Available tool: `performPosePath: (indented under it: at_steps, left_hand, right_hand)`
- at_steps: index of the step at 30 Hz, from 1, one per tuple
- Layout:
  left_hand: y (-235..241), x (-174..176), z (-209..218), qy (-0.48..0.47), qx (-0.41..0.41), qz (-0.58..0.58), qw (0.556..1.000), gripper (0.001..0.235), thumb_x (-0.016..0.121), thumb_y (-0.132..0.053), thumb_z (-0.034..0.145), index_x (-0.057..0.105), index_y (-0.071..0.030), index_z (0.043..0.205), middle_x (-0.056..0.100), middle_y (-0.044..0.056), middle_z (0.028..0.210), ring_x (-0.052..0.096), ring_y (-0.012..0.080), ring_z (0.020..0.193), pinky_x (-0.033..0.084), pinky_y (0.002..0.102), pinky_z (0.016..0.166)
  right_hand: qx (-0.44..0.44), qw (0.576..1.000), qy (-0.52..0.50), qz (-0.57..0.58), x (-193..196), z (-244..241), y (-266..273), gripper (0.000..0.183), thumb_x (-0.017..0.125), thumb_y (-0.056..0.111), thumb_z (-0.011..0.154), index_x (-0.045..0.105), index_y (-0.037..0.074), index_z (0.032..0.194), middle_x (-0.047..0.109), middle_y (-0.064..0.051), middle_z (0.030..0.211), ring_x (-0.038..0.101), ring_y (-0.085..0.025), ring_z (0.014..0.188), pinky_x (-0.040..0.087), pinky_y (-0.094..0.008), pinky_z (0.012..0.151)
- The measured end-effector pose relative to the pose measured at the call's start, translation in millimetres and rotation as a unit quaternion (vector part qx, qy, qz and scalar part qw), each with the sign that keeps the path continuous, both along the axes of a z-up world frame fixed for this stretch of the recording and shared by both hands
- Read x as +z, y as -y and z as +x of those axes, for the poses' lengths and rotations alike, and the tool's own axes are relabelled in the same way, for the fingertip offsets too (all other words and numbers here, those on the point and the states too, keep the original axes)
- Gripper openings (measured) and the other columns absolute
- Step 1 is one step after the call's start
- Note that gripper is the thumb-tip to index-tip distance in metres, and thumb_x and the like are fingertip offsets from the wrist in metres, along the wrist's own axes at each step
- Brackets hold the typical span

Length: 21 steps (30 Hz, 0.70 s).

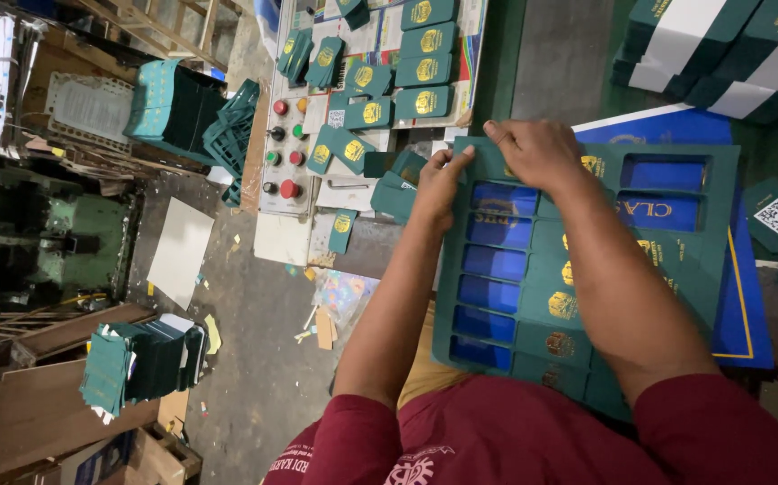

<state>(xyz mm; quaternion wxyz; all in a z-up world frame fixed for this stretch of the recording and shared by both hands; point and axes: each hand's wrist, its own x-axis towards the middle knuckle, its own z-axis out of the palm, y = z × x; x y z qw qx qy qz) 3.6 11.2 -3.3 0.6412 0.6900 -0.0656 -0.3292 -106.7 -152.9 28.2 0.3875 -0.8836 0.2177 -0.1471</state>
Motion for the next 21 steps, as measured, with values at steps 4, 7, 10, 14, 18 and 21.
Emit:
performPosePath:
  at_steps: [4, 7, 10, 14, 18, 21]
  left_hand:
    - [2, -14, 3, 0.068, 0.000, 0.045, 0.997, 0.037, 0.072, -0.040, 0.096, 0.065, -0.003, 0.096, 0.059, 0.000, 0.085, 0.050, 0.0091, 0.077, 0.042, 0.027, 0.067]
    - [5, -10, 1, 0.078, -0.006, 0.068, 0.995, 0.042, 0.068, -0.044, 0.098, 0.065, -0.003, 0.097, 0.057, 0.000, 0.082, 0.049, 0.0091, 0.074, 0.043, 0.028, 0.065]
    - [6, 10, -5, 0.026, -0.027, 0.043, 0.998, 0.041, 0.065, -0.044, 0.098, 0.065, -0.003, 0.097, 0.062, 0.002, 0.081, 0.054, 0.0102, 0.072, 0.046, 0.028, 0.063]
    - [8, 28, -9, -0.066, -0.050, -0.014, 0.996, 0.036, 0.063, -0.039, 0.100, 0.064, -0.003, 0.101, 0.066, 0.004, 0.085, 0.061, 0.0145, 0.073, 0.051, 0.030, 0.065]
    - [5, 25, -8, -0.071, -0.062, -0.019, 0.995, 0.036, 0.062, -0.038, 0.103, 0.064, -0.002, 0.106, 0.068, 0.005, 0.093, 0.064, 0.0136, 0.081, 0.054, 0.029, 0.073]
    - [5, 37, -13, -0.066, -0.076, -0.040, 0.994, 0.034, 0.061, -0.036, 0.100, 0.064, -0.004, 0.110, 0.070, 0.005, 0.097, 0.066, 0.0133, 0.085, 0.056, 0.029, 0.075]
  right_hand:
    - [0.013, 0.999, -0.033, 0.010, 4, 1, -1, 0.054, 0.045, 0.057, 0.109, 0.078, 0.016, 0.099, 0.073, -0.018, 0.084, 0.067, -0.045, 0.086, 0.051, -0.058, 0.078]
    - [-0.004, 1.000, -0.010, 0.012, -2, 5, 0, 0.054, 0.043, 0.058, 0.107, 0.079, 0.018, 0.102, 0.071, -0.023, 0.085, 0.065, -0.049, 0.083, 0.049, -0.060, 0.074]
    - [-0.016, 1.000, -0.007, 0.015, -11, 8, 1, 0.061, 0.041, 0.059, 0.109, 0.076, 0.012, 0.094, 0.070, -0.023, 0.088, 0.064, -0.049, 0.086, 0.048, -0.061, 0.074]
    - [-0.023, 0.999, 0.018, 0.025, -15, 9, 4, 0.064, 0.040, 0.058, 0.111, 0.076, 0.009, 0.093, 0.070, -0.024, 0.088, 0.065, -0.049, 0.087, 0.048, -0.060, 0.075]
    - [-0.012, 0.998, 0.032, 0.051, -21, 8, 7, 0.062, 0.040, 0.057, 0.111, 0.075, 0.009, 0.095, 0.070, -0.023, 0.088, 0.065, -0.048, 0.088, 0.048, -0.058, 0.075]
    - [-0.002, 0.996, 0.039, 0.074, -25, 7, 9, 0.061, 0.040, 0.057, 0.110, 0.075, 0.010, 0.095, 0.071, -0.021, 0.091, 0.065, -0.047, 0.090, 0.049, -0.056, 0.075]
